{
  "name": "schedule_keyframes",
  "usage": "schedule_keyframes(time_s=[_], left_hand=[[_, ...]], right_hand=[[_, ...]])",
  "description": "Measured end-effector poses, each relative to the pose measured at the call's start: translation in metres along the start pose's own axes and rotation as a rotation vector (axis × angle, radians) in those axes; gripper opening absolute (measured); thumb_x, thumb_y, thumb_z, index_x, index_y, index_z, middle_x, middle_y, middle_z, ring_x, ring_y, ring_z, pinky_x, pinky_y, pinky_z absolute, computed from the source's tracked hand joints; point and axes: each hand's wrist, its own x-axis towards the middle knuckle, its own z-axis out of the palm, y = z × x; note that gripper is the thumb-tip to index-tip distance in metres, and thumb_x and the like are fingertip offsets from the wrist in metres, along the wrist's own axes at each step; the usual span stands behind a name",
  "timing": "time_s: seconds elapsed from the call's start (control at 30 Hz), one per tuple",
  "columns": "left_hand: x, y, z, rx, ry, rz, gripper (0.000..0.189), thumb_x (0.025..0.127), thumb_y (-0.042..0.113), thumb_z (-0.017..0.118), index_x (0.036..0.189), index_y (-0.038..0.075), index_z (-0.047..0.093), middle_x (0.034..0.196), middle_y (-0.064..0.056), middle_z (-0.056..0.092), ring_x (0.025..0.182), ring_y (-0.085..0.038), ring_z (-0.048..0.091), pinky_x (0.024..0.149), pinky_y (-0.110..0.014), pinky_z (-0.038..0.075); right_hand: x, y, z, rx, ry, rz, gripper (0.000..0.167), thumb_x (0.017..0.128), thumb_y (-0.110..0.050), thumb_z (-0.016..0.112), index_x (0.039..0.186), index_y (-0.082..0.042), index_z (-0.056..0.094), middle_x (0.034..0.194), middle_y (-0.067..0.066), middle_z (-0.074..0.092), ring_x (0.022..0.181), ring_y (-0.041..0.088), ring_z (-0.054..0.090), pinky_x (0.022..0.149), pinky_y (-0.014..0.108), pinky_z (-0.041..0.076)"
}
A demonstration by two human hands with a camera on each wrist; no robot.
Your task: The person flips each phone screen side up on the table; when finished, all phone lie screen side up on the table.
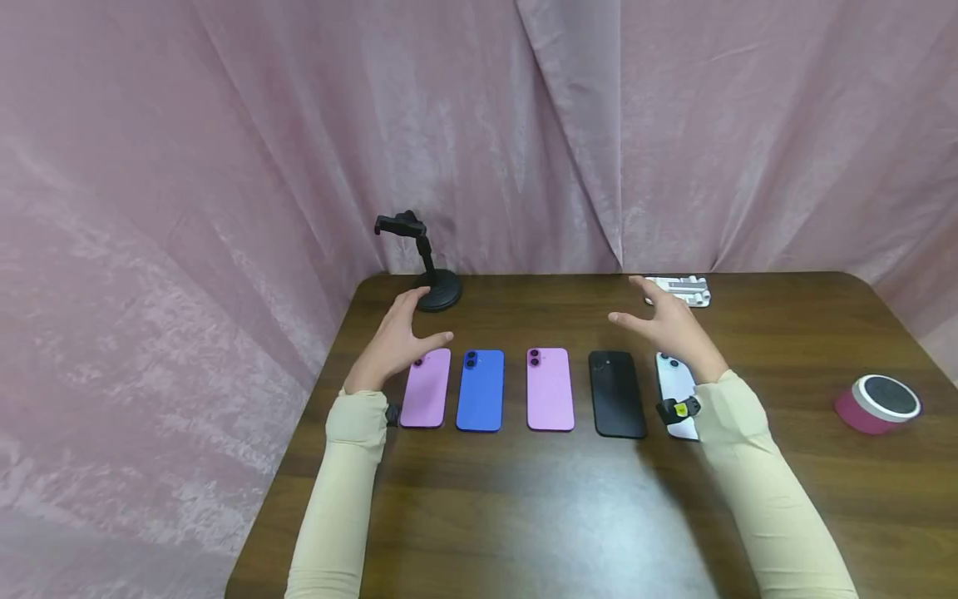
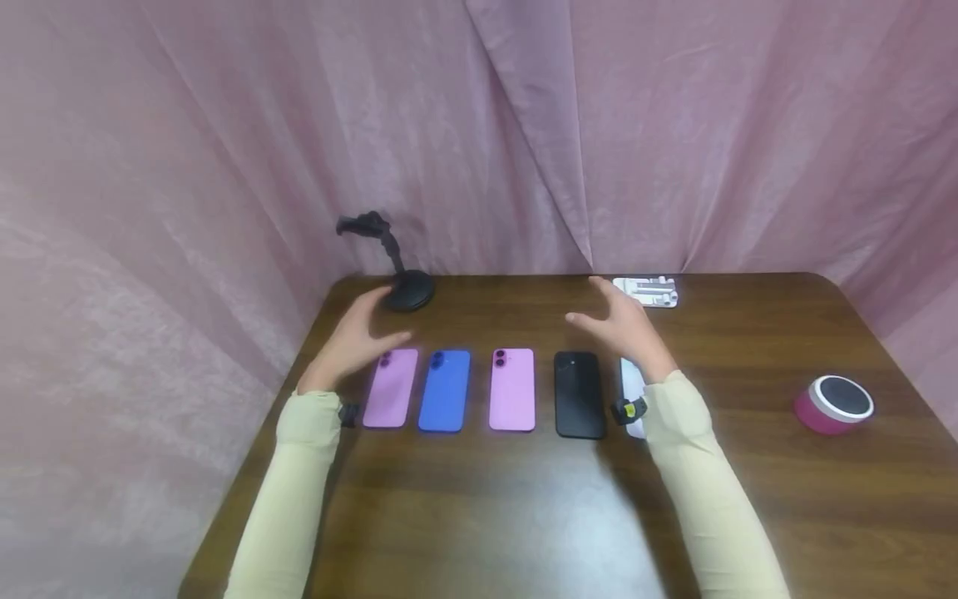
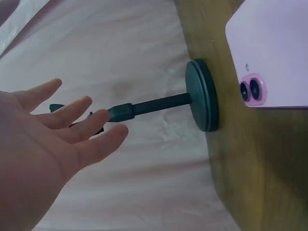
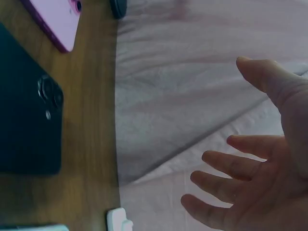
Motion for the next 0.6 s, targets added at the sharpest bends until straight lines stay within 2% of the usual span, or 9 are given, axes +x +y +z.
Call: schedule_keyframes(time_s=[0.13, 0.4, 0.6], left_hand=[[-0.003, -0.005, 0.000, -0.034, 0.001, -0.001, 0.093, 0.087, 0.051, 0.074, 0.160, 0.017, 0.027, 0.162, -0.014, 0.026, 0.145, -0.038, 0.031, 0.108, -0.063, 0.034], [-0.009, -0.012, 0.001, -0.033, 0.001, -0.013, 0.092, 0.087, 0.048, 0.075, 0.158, 0.014, 0.029, 0.160, -0.016, 0.030, 0.145, -0.038, 0.031, 0.109, -0.063, 0.032], [-0.016, -0.019, -0.001, -0.038, -0.004, -0.035, 0.090, 0.087, 0.049, 0.074, 0.158, 0.015, 0.029, 0.161, -0.013, 0.030, 0.145, -0.038, 0.031, 0.109, -0.063, 0.033]], right_hand=[[0.005, -0.001, 0.008, 0.028, -0.008, -0.016, 0.080, 0.096, -0.036, 0.070, 0.153, 0.006, 0.033, 0.153, 0.028, 0.039, 0.139, 0.047, 0.037, 0.109, 0.062, 0.032], [0.014, -0.007, 0.022, 0.039, -0.042, -0.060, 0.076, 0.094, -0.031, 0.072, 0.151, 0.005, 0.037, 0.151, 0.026, 0.044, 0.138, 0.046, 0.040, 0.110, 0.059, 0.032], [0.022, -0.015, 0.032, 0.067, -0.044, -0.084, 0.074, 0.093, -0.031, 0.073, 0.150, 0.003, 0.039, 0.151, 0.025, 0.045, 0.139, 0.043, 0.040, 0.111, 0.058, 0.032]])
